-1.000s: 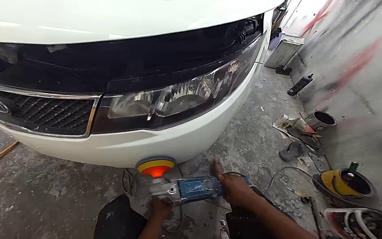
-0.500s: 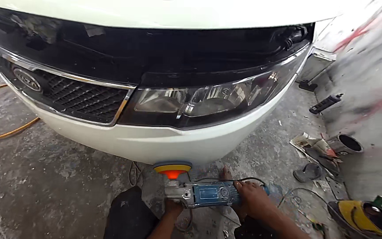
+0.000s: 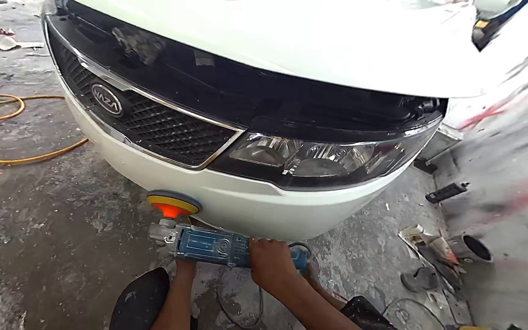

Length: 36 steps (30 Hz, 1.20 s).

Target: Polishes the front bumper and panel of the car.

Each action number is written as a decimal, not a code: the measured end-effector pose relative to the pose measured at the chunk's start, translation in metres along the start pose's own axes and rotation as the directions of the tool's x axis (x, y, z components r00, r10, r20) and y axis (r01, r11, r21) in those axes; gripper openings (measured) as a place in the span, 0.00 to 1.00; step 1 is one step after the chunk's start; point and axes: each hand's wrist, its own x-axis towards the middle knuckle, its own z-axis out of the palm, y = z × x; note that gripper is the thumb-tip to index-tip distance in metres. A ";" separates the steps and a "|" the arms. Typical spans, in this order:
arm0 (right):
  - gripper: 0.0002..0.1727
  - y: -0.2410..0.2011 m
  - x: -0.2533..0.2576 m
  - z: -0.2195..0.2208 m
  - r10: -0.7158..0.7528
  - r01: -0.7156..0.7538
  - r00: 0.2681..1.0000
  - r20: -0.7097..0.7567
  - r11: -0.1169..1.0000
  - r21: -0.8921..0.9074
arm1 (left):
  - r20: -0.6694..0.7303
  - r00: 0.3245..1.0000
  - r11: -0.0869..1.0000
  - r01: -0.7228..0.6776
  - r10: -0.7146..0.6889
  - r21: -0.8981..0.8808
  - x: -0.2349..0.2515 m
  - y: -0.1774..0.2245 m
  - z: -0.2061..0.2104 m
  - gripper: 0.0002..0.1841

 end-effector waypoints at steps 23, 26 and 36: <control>0.34 0.020 -0.013 -0.013 0.087 -0.088 0.991 0.098 0.996 0.004 | 0.065 0.972 0.816 -0.224 0.225 0.533 -0.013 0.050 -0.011 0.28; 0.28 -0.009 -0.008 -0.034 0.062 -0.056 0.996 0.068 0.995 -0.084 | 0.012 0.979 0.906 -0.194 0.204 0.376 0.002 0.028 -0.020 0.31; 0.35 0.042 -0.043 0.005 0.155 -0.153 0.983 0.099 0.988 -0.027 | 0.102 0.994 0.737 -0.097 0.038 0.669 -0.050 0.037 -0.006 0.30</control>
